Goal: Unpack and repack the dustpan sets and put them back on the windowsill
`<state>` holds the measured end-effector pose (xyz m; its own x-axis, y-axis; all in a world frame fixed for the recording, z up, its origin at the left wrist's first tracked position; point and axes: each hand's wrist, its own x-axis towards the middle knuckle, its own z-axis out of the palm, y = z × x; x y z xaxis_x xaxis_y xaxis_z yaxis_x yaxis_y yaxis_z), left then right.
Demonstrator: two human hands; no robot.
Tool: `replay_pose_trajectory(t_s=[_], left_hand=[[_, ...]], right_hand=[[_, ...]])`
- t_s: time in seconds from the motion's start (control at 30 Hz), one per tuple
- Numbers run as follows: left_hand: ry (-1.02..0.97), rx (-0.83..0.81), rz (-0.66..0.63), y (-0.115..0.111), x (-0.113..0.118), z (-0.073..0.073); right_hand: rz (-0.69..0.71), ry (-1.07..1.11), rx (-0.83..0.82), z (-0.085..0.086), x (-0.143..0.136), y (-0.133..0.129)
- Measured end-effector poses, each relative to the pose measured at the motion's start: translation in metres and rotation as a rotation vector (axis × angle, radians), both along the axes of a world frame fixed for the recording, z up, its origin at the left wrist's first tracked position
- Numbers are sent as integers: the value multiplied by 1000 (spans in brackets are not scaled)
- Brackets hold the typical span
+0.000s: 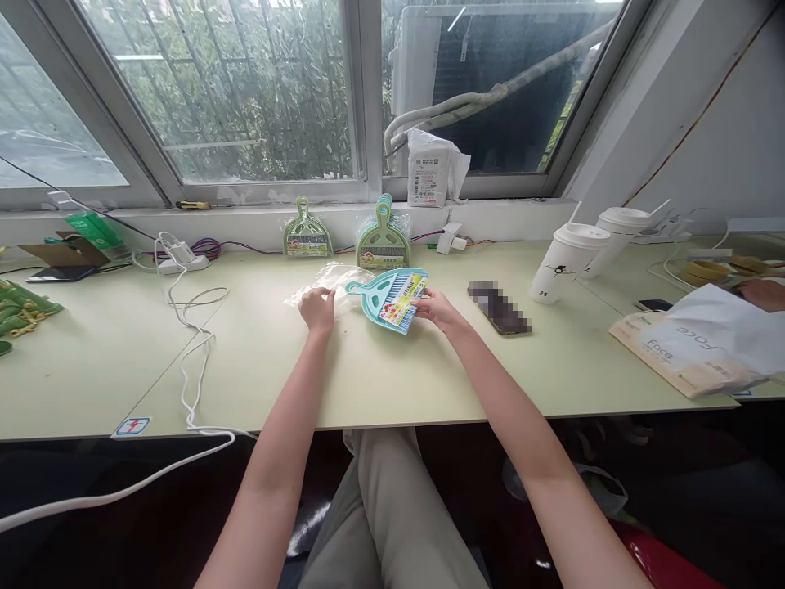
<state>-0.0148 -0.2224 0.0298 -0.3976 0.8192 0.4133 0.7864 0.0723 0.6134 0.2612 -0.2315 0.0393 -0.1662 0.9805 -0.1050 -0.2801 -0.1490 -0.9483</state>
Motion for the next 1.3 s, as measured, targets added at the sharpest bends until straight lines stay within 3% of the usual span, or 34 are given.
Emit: replay_pose_trajectory(t_s=[0.23, 0.37, 0.43, 0.5, 0.57, 0.63, 0.73, 0.83, 1.07, 1.3], left_hand=[[198, 146, -161, -10, 25, 4], [115, 223, -291, -22, 45, 10], [8, 291, -276, -29, 55, 16], [-172, 377, -160, -34, 61, 20], [-438, 441, -16, -32, 59, 22], [-784, 410, 12, -25, 50, 21], [-1340, 198, -280, -11, 36, 17], [-1579, 90, -566, -4, 36, 14], [-1477, -85, -822, -18, 60, 15], [-1376, -177, -907, -23, 62, 17]], right_hand=[[78, 25, 41, -5, -24, -10], [-60, 107, 71, -10, -36, -15], [-143, 157, 95, -12, -39, -16], [-190, 192, 112, -13, -38, -15], [-210, 217, 130, -12, -36, -14], [-215, 241, 156, -11, -33, -13], [-195, 261, 203, -9, -32, -13], [-148, 226, 226, -8, -34, -14], [-71, 167, 274, -4, -44, -22], [-137, 219, 195, -4, -44, -20]])
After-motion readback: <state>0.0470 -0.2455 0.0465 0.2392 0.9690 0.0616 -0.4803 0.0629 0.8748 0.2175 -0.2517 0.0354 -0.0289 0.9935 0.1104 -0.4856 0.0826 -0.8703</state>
